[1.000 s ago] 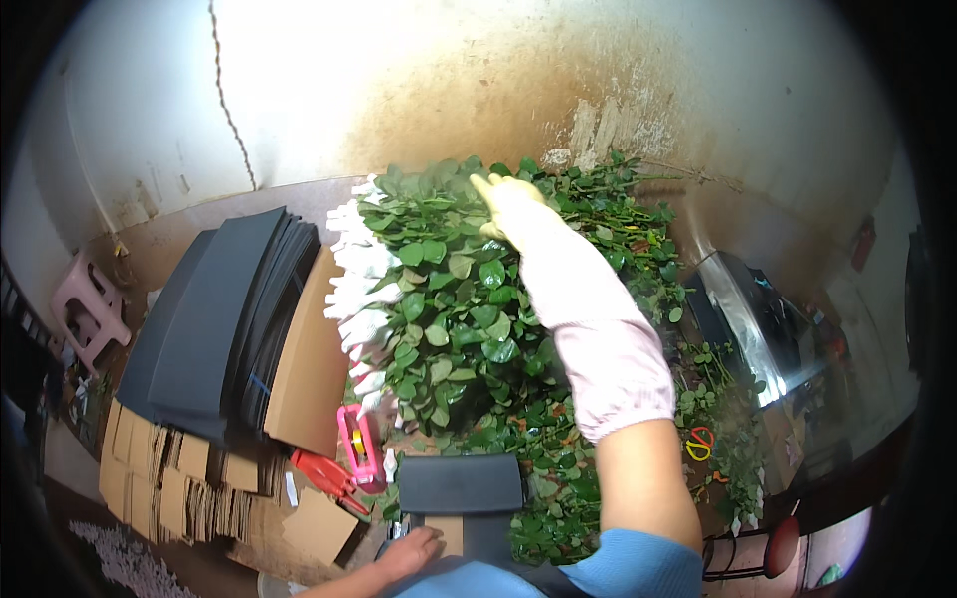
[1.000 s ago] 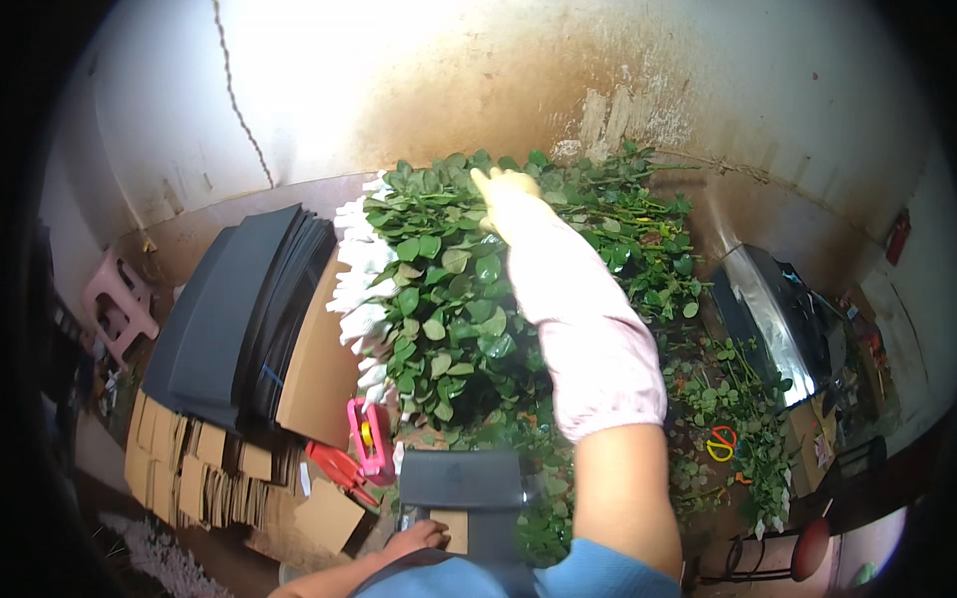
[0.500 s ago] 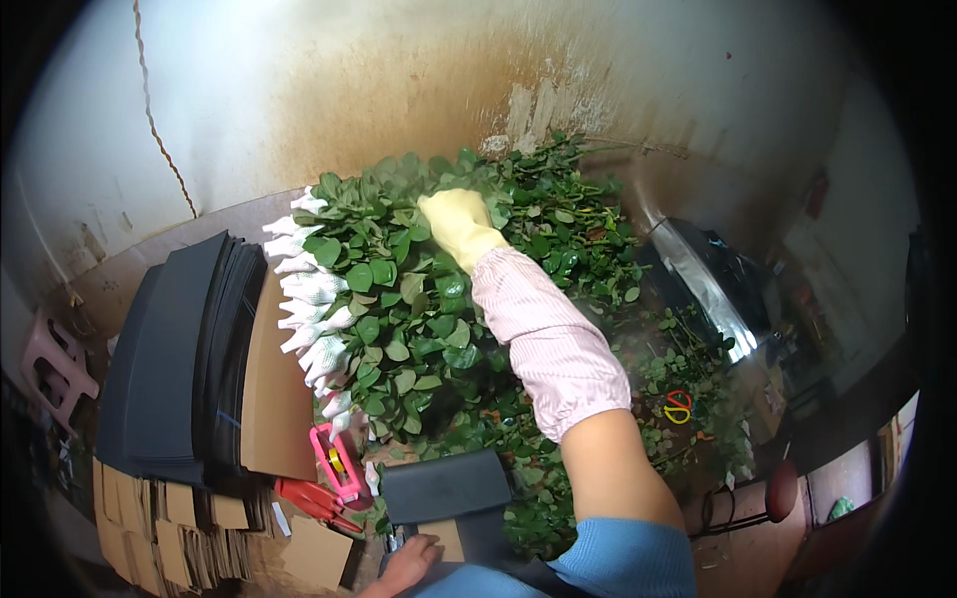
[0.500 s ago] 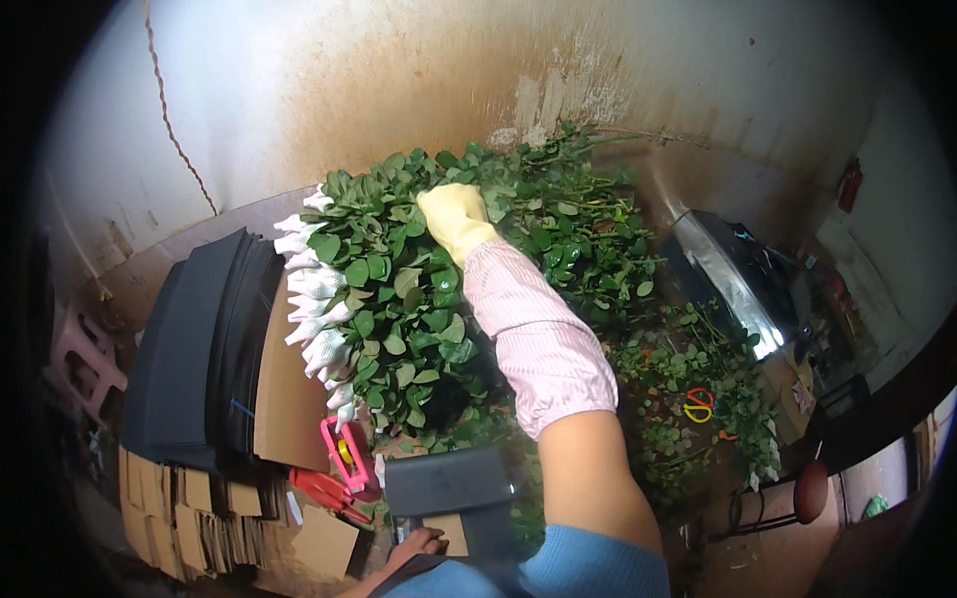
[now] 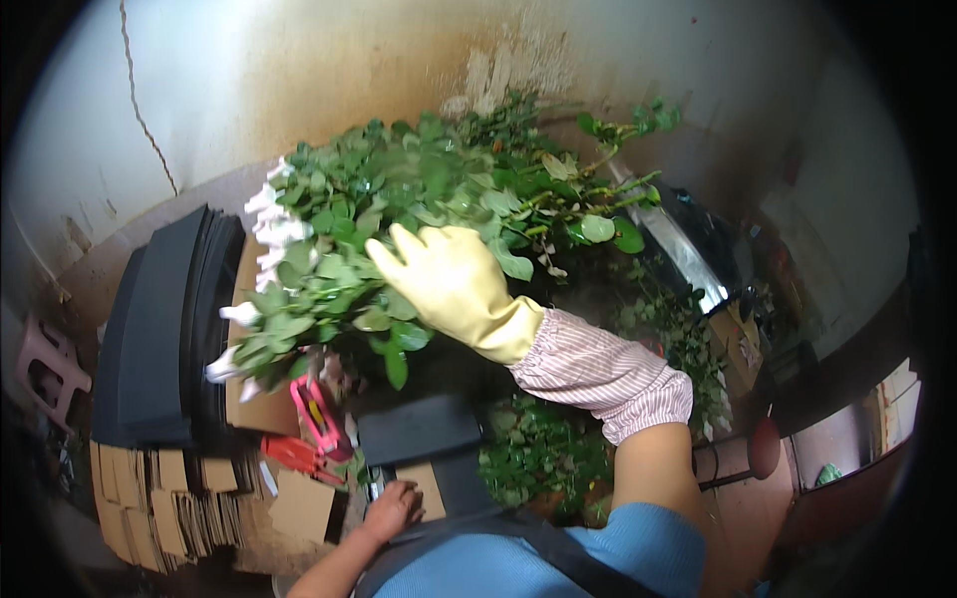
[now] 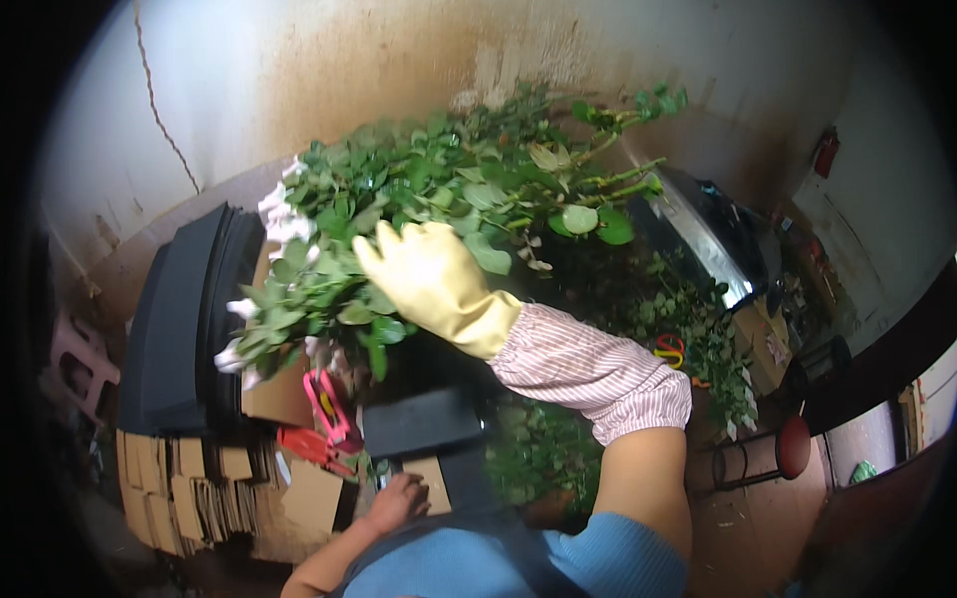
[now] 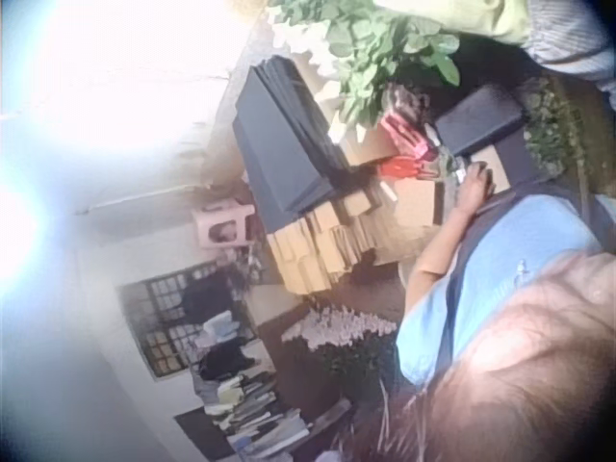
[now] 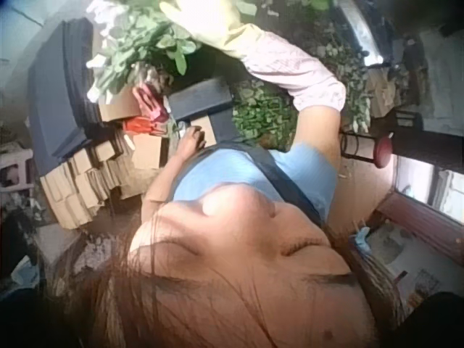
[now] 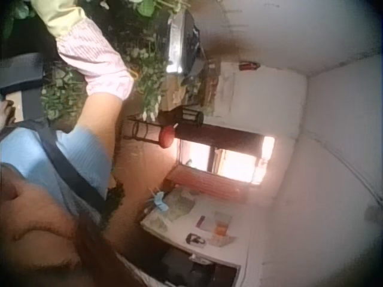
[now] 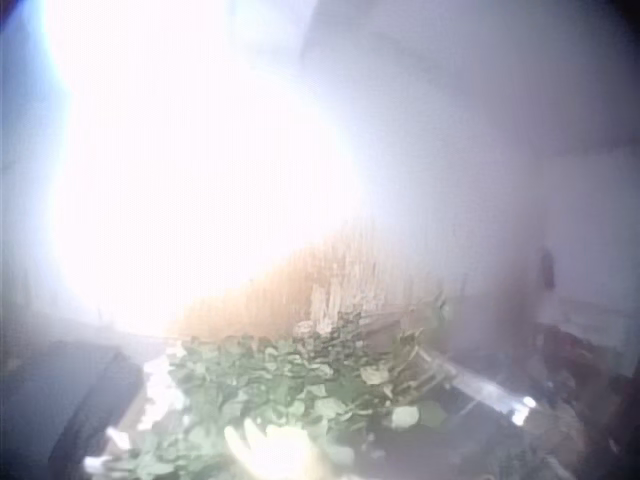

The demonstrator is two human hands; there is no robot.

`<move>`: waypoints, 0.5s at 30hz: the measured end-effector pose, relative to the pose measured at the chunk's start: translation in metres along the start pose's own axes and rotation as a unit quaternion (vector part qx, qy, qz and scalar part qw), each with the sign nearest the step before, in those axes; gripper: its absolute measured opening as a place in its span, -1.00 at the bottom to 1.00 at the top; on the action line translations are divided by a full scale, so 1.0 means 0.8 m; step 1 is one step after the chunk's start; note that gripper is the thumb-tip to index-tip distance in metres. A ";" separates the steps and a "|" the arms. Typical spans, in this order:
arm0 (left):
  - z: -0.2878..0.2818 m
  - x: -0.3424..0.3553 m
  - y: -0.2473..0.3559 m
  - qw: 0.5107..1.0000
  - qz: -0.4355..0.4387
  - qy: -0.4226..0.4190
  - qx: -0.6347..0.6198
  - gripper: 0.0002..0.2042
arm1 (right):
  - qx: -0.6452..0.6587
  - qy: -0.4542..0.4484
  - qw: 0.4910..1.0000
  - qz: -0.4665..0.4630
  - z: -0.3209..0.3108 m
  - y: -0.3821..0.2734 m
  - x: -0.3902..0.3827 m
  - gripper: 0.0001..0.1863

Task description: The person arranges white flowers and green leaves into a black rectangular container. They use scissors to trim the stems and adjust the placement of the flowers and foliage within the container.

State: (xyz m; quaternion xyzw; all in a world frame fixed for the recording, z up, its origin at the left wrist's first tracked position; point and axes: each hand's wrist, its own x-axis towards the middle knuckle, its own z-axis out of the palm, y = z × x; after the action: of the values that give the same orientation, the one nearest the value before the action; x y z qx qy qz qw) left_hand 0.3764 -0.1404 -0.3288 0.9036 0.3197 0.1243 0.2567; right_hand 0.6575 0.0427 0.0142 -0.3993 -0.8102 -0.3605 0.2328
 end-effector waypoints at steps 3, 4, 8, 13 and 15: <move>0.001 0.009 0.001 1.000 0.013 0.009 -0.004 -0.61 | 0.025 -0.070 0.995 0.064 0.048 -0.018 -0.106 -0.45; 0.000 0.013 0.004 1.000 0.013 0.008 -0.011 -0.62 | 0.001 -0.101 0.993 0.055 0.065 -0.023 -0.151 -0.44; -0.007 0.011 0.011 0.999 0.000 0.013 -0.030 -0.63 | 0.101 -0.386 0.902 0.167 0.064 -0.084 -0.287 -0.42; -0.013 0.004 0.021 0.999 -0.030 0.019 -0.017 -0.65 | 0.249 -0.409 0.812 0.334 0.024 -0.081 -0.351 -0.67; -0.015 0.003 0.024 0.999 -0.032 0.014 -0.014 -0.66 | 0.281 -0.377 0.787 0.399 0.014 -0.068 -0.327 -0.71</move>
State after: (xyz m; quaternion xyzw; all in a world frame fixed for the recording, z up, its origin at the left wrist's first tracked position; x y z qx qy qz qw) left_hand 0.3831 -0.1469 -0.3083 0.8876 0.3498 0.1330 0.2687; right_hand 0.7618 -0.0972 -0.1883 -0.7078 -0.6678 0.1871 0.1341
